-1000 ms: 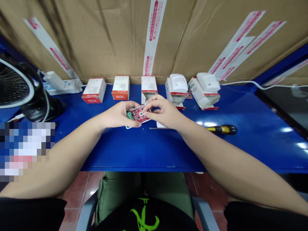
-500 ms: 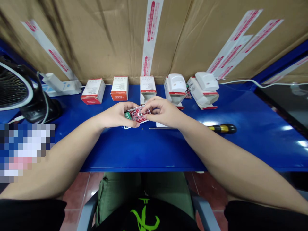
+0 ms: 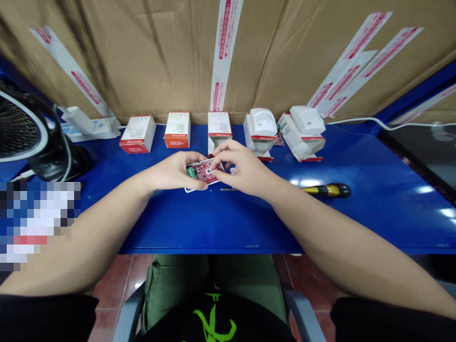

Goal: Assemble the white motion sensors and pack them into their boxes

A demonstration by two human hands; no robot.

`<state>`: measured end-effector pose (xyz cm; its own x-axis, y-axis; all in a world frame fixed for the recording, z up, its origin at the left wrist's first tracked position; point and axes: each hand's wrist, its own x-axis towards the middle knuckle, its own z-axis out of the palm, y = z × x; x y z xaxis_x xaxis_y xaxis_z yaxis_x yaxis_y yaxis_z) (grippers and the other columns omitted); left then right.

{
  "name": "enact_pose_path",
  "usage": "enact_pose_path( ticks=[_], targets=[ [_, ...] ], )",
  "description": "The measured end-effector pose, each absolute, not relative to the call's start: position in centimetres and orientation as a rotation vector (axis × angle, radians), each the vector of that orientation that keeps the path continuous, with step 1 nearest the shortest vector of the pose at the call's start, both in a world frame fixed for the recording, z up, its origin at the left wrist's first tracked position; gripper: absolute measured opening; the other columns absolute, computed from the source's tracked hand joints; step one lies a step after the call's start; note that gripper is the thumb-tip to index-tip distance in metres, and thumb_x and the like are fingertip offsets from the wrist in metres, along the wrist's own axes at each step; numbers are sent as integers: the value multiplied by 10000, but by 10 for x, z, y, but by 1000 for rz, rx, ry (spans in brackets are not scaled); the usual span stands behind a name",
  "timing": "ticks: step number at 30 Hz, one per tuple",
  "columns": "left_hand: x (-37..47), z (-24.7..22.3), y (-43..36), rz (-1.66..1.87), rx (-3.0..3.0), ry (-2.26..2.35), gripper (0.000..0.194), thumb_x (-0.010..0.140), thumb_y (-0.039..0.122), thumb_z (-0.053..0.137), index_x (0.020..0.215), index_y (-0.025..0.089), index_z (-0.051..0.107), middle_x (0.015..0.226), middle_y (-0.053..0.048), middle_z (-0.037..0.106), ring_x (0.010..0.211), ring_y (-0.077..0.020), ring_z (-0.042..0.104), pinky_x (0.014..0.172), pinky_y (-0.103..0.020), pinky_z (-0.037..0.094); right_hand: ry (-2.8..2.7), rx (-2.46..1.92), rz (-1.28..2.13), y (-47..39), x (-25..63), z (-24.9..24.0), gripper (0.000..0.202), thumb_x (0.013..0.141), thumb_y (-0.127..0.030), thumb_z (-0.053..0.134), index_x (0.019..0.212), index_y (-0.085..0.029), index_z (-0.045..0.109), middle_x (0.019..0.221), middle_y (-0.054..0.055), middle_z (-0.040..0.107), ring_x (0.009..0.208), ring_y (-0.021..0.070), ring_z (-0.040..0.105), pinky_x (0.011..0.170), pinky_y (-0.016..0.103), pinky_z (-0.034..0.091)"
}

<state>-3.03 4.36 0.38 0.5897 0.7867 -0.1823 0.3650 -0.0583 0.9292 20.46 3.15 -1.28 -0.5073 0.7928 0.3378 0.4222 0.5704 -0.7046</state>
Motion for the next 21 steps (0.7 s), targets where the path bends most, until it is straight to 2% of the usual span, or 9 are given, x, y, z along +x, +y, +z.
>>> enact_pose_path(
  ticks=[5,12,17,21],
  targets=[
    [-29,3,43,449,1677,992,561,628,333,895,1129,152,722,973,-22,753,756,-136,654,724,-286,550,-2210,-982,702,32,204,-15,70,930,-206,662,887,-212,718,1211,101,626,1126,256,656,994,444,549],
    [-29,3,43,401,1749,1011,487,636,348,874,1071,170,745,954,-21,757,791,-160,662,709,-285,541,-2353,-1021,791,29,204,-11,94,988,-174,563,945,-214,636,1215,109,634,1083,232,656,1013,415,557],
    [-30,0,45,360,1818,1041,506,644,379,861,1086,163,739,961,-27,758,791,-171,667,718,-300,538,-2409,-1023,677,25,204,-5,113,1035,-192,511,960,-213,593,1216,134,652,1091,255,670,1037,444,557],
    [-30,0,45,377,1814,1037,516,644,387,862,1095,165,740,966,-27,762,795,-172,670,716,-296,538,-2423,-1005,571,24,206,-4,141,1051,-199,508,958,-210,614,1190,135,669,1083,264,686,1028,453,574]
  ],
)
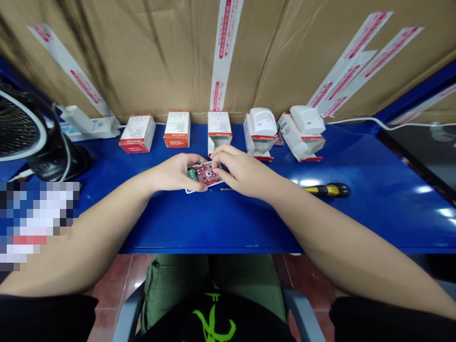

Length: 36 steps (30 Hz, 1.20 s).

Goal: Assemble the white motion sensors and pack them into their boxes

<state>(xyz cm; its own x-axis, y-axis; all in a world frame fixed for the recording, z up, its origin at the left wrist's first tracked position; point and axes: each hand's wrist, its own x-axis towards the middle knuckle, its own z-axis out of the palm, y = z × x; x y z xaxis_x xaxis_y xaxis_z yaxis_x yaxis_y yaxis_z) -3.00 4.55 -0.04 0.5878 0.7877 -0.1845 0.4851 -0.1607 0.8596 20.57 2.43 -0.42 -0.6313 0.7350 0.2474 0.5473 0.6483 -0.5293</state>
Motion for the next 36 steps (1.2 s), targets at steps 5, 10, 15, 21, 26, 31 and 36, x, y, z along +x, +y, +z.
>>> enact_pose_path(
  ticks=[5,10,15,21,26,31,36],
  targets=[
    [-28,2,42,422,1833,1037,518,647,368,860,1106,159,741,980,-28,769,772,-159,659,713,-292,542,-2444,-972,473,23,205,-8,152,1020,-147,536,955,-191,666,1216,146,684,1097,270,704,1047,464,589],
    [-27,1,40,469,1885,1019,507,656,373,837,1106,165,730,952,-10,755,778,-164,657,730,-295,543,-2446,-950,351,25,203,-14,150,1015,-142,557,981,-168,702,1218,160,680,1100,288,701,1040,491,603],
    [-27,-1,41,472,1923,996,494,673,368,815,1115,170,717,963,-18,755,799,-174,663,734,-300,539,-2468,-947,353,26,203,-13,148,1022,-148,576,995,-158,721,1205,158,669,1113,283,691,1062,477,594],
    [-27,-1,41,469,1911,979,476,672,355,814,1100,167,720,947,-15,747,782,-163,653,716,-286,531,-2471,-969,419,27,204,-10,129,1005,-137,612,992,-164,738,1236,151,683,1146,288,698,1065,484,587],
    [-27,2,41,465,1845,988,484,661,354,844,1094,171,728,932,-11,739,763,-150,636,712,-281,532,-2416,-978,553,31,206,-10,122,990,-137,635,954,-192,738,1224,121,699,1109,261,705,1032,455,585],
    [-27,3,43,455,1675,998,500,605,322,889,1061,171,751,966,-21,756,807,-153,664,721,-268,552,-2326,-885,670,38,210,-12,98,980,-189,682,937,-215,766,1155,86,723,1080,239,699,1017,439,564],
    [-28,3,44,465,1501,971,510,568,249,904,1056,180,770,950,-13,767,775,-135,670,693,-248,551,-2208,-880,800,39,212,-11,87,944,-246,702,911,-214,777,1154,91,727,1031,225,679,840,374,556]
  ],
)
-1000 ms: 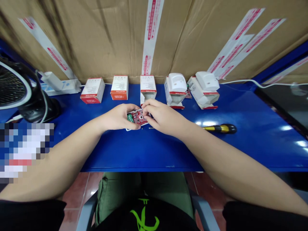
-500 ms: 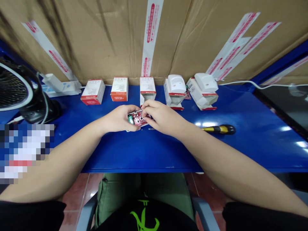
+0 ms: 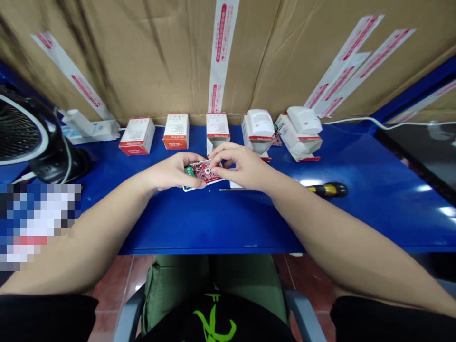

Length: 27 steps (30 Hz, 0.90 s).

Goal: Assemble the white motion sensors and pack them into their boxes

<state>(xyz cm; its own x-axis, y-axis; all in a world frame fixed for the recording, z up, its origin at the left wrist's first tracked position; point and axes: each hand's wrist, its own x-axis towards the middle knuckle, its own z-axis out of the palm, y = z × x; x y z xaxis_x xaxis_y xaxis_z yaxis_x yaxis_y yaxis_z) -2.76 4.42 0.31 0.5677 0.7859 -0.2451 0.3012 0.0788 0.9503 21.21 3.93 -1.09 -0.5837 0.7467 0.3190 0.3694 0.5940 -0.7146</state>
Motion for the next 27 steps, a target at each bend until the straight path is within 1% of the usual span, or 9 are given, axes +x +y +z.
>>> enact_pose_path(
  ticks=[4,12,17,21,23,27],
  targets=[
    [-27,4,42,466,1490,968,484,565,228,907,1027,181,773,932,-7,758,771,-129,665,688,-241,552,-2193,-923,805,36,209,-9,86,912,-207,674,896,-198,758,1130,89,717,981,205,663,779,340,526],
    [-26,4,43,460,1521,986,513,560,261,903,1043,184,749,946,-4,754,788,-134,664,712,-257,555,-2201,-972,776,33,204,-10,65,913,-201,656,870,-200,705,1143,92,700,1001,211,659,760,335,515],
    [-26,4,44,453,1547,994,504,565,273,900,1037,186,748,942,-5,755,783,-135,660,703,-256,551,-2253,-960,746,35,207,-10,75,941,-205,648,893,-201,705,1174,101,697,1017,221,670,825,369,553],
    [-27,4,44,451,1555,991,494,571,286,895,1031,183,747,934,-8,752,768,-133,652,684,-252,546,-2322,-928,696,35,210,-6,95,981,-199,638,924,-210,712,1160,99,707,1077,241,682,978,435,567],
    [-27,4,44,452,1559,994,492,575,283,893,1035,182,751,941,-10,754,778,-136,658,693,-257,553,-2343,-908,678,36,211,-5,104,998,-210,639,939,-213,725,1146,95,713,1089,245,686,1024,451,559],
    [-28,4,44,454,1563,987,504,580,262,896,1059,180,761,973,-13,770,796,-136,672,716,-255,563,-2328,-885,689,36,212,-7,110,994,-221,647,951,-203,746,1128,95,715,1058,240,693,997,443,568]
  ],
)
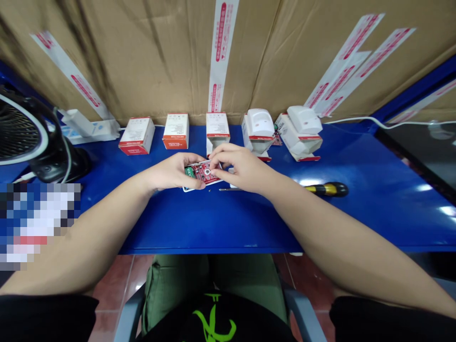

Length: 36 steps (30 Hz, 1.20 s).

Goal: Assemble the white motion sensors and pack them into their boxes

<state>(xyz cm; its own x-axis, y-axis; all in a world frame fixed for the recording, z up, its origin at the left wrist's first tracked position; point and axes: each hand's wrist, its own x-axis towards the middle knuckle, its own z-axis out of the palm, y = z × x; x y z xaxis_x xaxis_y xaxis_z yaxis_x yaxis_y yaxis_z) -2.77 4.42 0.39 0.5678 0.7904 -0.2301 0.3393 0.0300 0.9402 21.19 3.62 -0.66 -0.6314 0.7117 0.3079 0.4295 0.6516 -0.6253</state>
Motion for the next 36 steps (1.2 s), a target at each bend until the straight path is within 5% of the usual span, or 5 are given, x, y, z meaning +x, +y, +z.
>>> enact_pose_path(
  ticks=[19,36],
  targets=[
    [-25,5,43,446,1593,988,485,598,266,887,1049,170,738,887,10,741,746,-125,646,692,-258,542,-2345,-891,470,31,207,-10,129,965,-209,611,908,-207,726,1103,97,717,976,235,687,927,411,546],
    [-28,1,45,448,1599,936,498,604,267,903,1070,157,768,950,-21,778,791,-142,676,712,-250,549,-2255,-939,761,33,210,-5,78,904,-178,675,899,-202,749,1060,73,700,983,219,674,885,373,527]
  ],
)
